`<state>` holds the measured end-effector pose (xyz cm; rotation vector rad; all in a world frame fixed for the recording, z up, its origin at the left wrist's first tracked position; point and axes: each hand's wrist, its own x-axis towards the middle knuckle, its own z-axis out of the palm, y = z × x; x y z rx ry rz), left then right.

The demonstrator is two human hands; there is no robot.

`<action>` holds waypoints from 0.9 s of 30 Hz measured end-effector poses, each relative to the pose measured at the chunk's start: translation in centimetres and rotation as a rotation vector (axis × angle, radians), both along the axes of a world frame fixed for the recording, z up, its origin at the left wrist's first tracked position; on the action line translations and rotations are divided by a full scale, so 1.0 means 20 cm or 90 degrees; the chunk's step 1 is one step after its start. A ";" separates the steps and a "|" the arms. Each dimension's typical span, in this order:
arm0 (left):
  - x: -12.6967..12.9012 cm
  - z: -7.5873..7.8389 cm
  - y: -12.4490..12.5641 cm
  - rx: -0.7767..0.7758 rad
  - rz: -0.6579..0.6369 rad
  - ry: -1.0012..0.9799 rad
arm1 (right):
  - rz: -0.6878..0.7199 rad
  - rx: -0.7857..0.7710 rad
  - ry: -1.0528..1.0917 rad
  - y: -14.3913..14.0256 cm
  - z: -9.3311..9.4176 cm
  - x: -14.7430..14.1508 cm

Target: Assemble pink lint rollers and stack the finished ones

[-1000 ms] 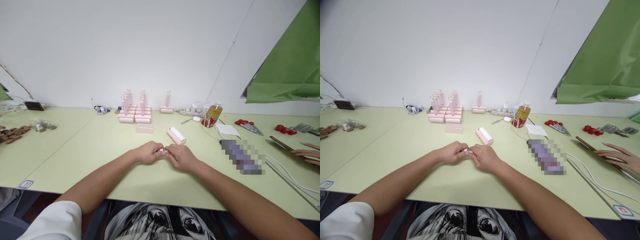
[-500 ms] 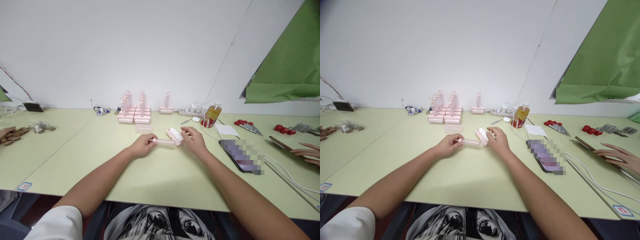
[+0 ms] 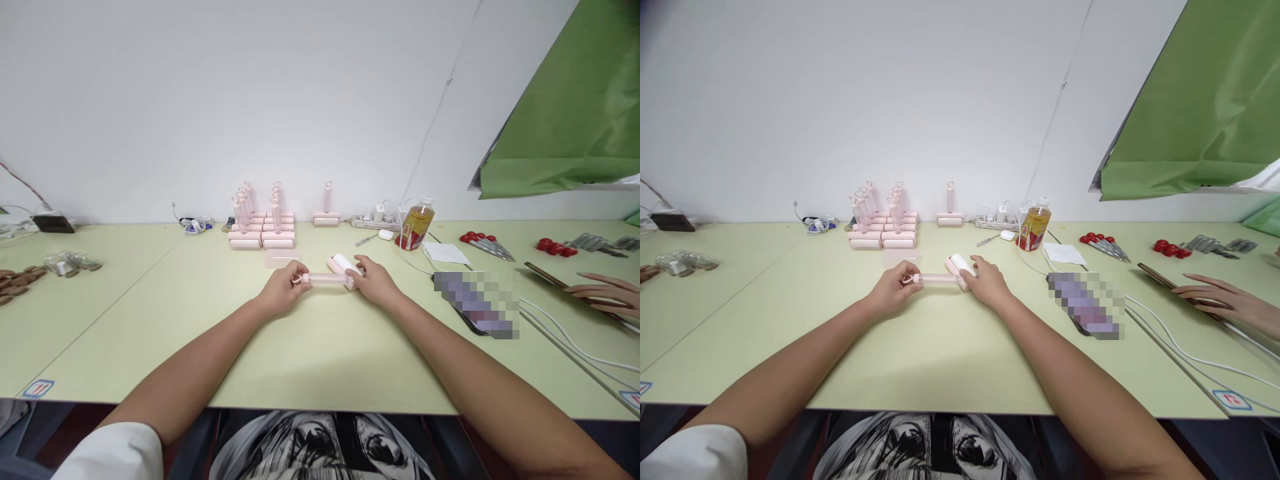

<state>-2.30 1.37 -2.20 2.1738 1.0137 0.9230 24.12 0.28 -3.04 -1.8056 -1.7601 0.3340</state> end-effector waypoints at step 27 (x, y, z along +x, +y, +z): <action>-0.01 -0.01 0.03 -0.039 0.023 -0.079 | 0.117 0.011 0.813 -0.06 0.09 -0.06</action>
